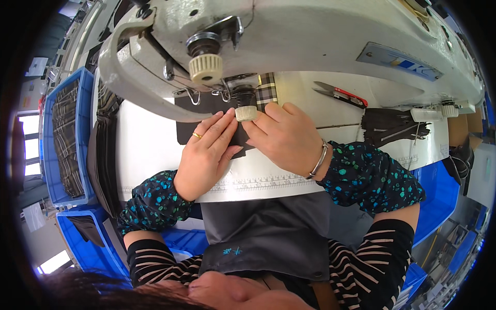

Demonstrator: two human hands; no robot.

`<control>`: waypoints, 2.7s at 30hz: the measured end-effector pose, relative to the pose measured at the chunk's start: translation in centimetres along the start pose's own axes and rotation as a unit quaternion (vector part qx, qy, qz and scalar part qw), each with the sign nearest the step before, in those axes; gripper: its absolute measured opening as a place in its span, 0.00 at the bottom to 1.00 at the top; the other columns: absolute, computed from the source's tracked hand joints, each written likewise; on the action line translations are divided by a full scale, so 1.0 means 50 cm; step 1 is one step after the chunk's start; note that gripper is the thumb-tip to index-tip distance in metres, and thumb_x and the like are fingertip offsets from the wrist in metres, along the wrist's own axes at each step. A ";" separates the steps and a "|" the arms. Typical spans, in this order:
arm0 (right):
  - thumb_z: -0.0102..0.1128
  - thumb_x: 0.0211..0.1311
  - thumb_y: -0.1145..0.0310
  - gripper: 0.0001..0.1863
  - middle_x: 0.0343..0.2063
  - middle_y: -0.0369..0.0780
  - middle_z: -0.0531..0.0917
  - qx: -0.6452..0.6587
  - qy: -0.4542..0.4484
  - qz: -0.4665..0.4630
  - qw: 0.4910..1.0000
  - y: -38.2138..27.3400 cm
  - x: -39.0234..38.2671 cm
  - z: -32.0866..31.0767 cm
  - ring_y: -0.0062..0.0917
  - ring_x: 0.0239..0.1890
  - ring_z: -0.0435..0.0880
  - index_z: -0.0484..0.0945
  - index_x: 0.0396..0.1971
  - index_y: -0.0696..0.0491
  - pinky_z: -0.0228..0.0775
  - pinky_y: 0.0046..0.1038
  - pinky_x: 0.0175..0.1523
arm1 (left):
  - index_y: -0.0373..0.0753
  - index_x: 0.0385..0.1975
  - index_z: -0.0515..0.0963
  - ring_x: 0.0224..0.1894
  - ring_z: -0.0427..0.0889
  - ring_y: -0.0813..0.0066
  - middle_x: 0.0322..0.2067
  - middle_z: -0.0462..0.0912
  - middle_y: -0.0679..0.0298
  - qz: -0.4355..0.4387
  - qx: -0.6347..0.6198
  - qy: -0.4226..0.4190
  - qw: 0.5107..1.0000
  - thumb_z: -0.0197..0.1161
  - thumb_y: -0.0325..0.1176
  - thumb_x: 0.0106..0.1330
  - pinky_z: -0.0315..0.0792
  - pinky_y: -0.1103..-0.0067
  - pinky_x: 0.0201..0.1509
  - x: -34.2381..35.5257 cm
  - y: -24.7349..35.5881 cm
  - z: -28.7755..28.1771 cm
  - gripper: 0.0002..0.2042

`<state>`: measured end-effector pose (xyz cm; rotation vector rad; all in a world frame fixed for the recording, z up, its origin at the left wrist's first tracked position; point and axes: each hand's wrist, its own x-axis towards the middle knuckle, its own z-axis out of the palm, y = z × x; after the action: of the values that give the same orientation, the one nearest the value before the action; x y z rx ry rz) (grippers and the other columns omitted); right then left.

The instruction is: The person operates an industrial sewing machine to attach a zipper to a piece of dark fabric. They guide the material under the presser foot, stitch along the zipper teeth, and trim the excess thread with scissors. The process is repeated for multiple fabric pieces.

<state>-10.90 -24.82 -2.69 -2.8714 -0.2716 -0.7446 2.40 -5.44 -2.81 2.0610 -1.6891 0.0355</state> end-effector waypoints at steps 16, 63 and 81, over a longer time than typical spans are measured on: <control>0.74 0.59 0.60 0.24 0.58 0.43 0.86 0.011 -0.072 0.005 0.997 -0.002 -0.008 -0.004 0.31 0.51 0.85 0.86 0.53 0.55 0.75 0.34 0.47 | 0.34 0.57 0.84 0.59 0.80 0.59 0.58 0.83 0.61 0.056 0.062 0.009 0.996 0.75 0.35 0.58 0.73 0.63 0.64 0.013 -0.012 -0.015 0.25; 0.73 0.59 0.60 0.13 0.34 0.36 0.84 0.059 -0.021 0.087 0.994 0.056 0.016 0.035 0.35 0.32 0.87 0.86 0.37 0.53 0.77 0.36 0.36 | 0.40 0.49 0.88 0.55 0.80 0.65 0.53 0.87 0.65 0.046 0.120 0.066 0.990 0.72 0.40 0.64 0.71 0.64 0.62 0.060 -0.050 0.004 0.17; 0.70 0.66 0.59 0.18 0.43 0.37 0.89 0.042 -0.109 0.121 0.986 0.062 0.015 0.032 0.35 0.39 0.90 0.85 0.54 0.45 0.81 0.36 0.42 | 0.40 0.50 0.88 0.43 0.77 0.71 0.53 0.87 0.68 0.053 0.144 0.072 0.986 0.71 0.39 0.65 0.66 0.73 0.44 0.062 -0.054 0.009 0.16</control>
<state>-8.84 -27.42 -4.03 -2.8356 0.0221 -0.3659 5.53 -8.13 -3.17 2.1075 -1.7865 0.4767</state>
